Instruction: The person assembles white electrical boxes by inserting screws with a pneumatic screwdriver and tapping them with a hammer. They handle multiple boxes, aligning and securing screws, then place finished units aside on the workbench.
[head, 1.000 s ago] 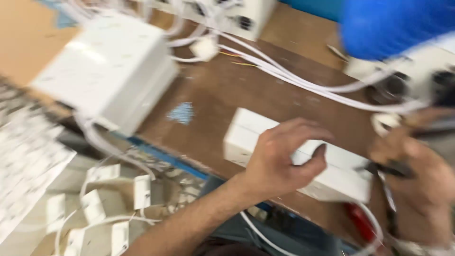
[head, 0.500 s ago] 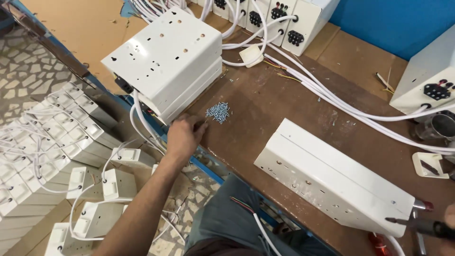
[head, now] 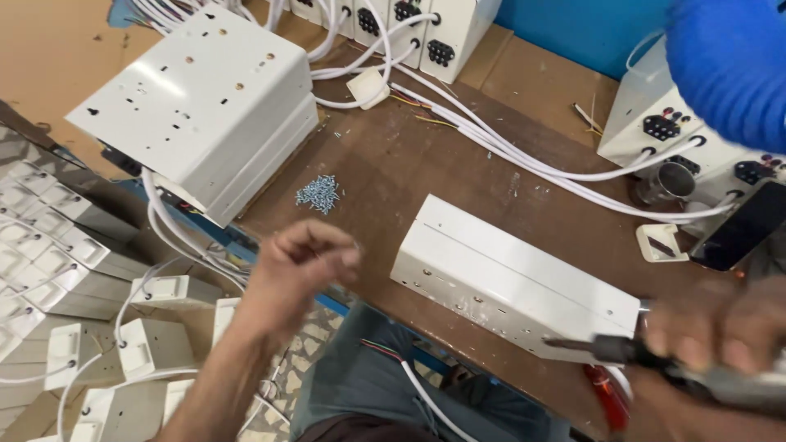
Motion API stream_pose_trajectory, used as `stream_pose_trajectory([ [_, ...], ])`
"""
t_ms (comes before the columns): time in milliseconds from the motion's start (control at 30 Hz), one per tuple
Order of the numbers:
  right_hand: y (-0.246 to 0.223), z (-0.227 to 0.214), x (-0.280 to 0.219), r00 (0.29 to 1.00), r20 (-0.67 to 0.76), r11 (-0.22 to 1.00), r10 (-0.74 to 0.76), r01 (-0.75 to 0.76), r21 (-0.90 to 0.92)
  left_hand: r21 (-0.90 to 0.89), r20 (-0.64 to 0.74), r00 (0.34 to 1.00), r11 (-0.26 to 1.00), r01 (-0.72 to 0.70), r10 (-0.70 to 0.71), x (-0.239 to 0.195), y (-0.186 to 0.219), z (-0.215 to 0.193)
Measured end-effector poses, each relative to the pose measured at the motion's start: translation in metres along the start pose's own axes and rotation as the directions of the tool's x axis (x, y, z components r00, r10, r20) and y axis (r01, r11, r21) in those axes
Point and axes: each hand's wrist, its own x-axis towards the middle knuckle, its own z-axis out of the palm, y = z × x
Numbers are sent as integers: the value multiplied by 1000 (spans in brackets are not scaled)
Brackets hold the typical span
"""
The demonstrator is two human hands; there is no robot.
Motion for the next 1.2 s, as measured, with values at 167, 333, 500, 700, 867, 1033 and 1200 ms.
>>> stream_pose_trajectory([
  [167, 46, 174, 122, 929, -345, 984, -130, 165, 73, -413, 180, 971, 884, 221, -158, -41, -2, 57],
  [333, 59, 225, 171, 627, -734, 964, -261, 123, -238, -596, 322, 922, 711, 373, -213, -45, -26, 70],
  [500, 54, 227, 181, 637, -755, 986, -157, 54, -160, -632, 341, 905, 650, 422, -255, -45, -21, 74],
  [700, 56, 187, 159, 795, -606, 999, -41, 50, -1, -621, 330, 911, 670, 407, -247, -46, -15, 72],
  [867, 60, 191, 163, 822, -570, 1000, 6, 8, 21, -608, 309, 930, 711, 354, -198, -48, -15, 69],
  [1033, 60, 208, 176, 744, -660, 972, -106, -61, -225, -535, 220, 968, 815, 223, -121, -50, -16, 75],
  [1200, 64, 220, 197, 680, -719, 990, -143, 110, -93, -300, 188, 961, 943, -143, 205, -40, 4, 75],
])
